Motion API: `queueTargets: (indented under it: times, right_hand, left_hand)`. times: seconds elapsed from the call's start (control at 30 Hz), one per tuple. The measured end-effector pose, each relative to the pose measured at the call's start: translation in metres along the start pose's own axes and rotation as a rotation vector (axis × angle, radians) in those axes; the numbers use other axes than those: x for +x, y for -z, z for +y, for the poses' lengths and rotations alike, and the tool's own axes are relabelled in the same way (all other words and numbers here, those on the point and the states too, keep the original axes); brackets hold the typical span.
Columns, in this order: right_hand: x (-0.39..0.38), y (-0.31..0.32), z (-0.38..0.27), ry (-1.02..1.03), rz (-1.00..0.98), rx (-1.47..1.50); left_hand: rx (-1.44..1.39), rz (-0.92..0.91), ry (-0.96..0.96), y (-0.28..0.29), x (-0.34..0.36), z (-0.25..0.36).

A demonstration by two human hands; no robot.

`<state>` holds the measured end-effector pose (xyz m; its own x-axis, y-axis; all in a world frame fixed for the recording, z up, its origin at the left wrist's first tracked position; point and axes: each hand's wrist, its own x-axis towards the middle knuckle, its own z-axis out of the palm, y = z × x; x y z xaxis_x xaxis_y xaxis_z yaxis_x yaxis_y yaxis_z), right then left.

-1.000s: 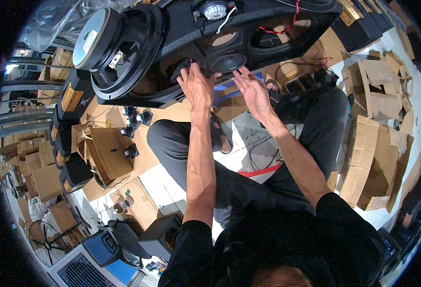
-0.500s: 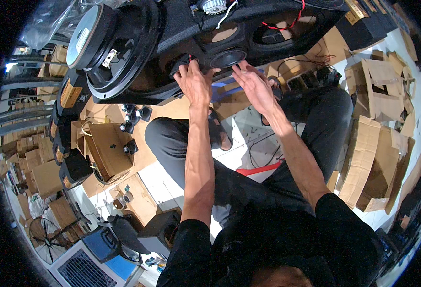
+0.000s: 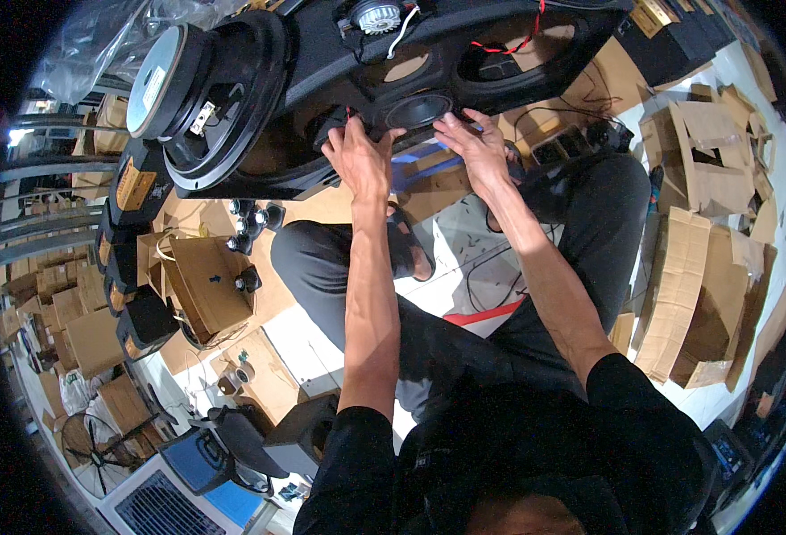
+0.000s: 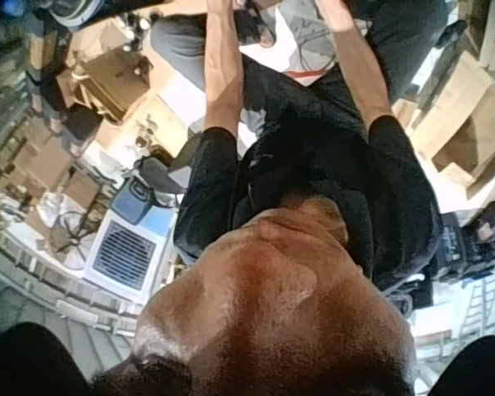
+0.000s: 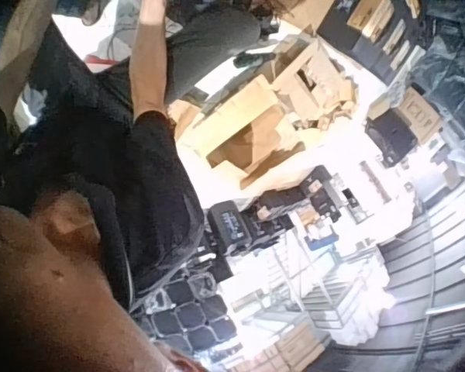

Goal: The person is repairing a speaker by soldering wires to the terminals and securing a component with a drill. They use a soldering iron to connect wires and a power drill to fasten a screw.

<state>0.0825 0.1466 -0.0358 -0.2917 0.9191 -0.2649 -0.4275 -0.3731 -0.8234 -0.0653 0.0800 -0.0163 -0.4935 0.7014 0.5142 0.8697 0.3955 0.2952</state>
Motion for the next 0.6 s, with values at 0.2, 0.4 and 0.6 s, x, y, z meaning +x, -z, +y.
queueTargets:
  times: [0.2, 0.4, 0.6]
  right_hand:
    - [0.005, 0.008, 0.003, -0.018, -0.012, -0.095]
    - [0.008, 0.008, 0.001, -0.036, -0.014, -0.130]
    - [0.013, 0.014, 0.003, -0.003, -0.082, -0.247]
  left_hand:
    - [-0.019, 0.001, -0.045, 0.006, -0.005, 0.003]
    - [0.020, 0.095, -0.043, 0.014, -0.019, 0.024]
    - [-0.171, 0.094, 0.116, 0.016, -0.030, 0.035]
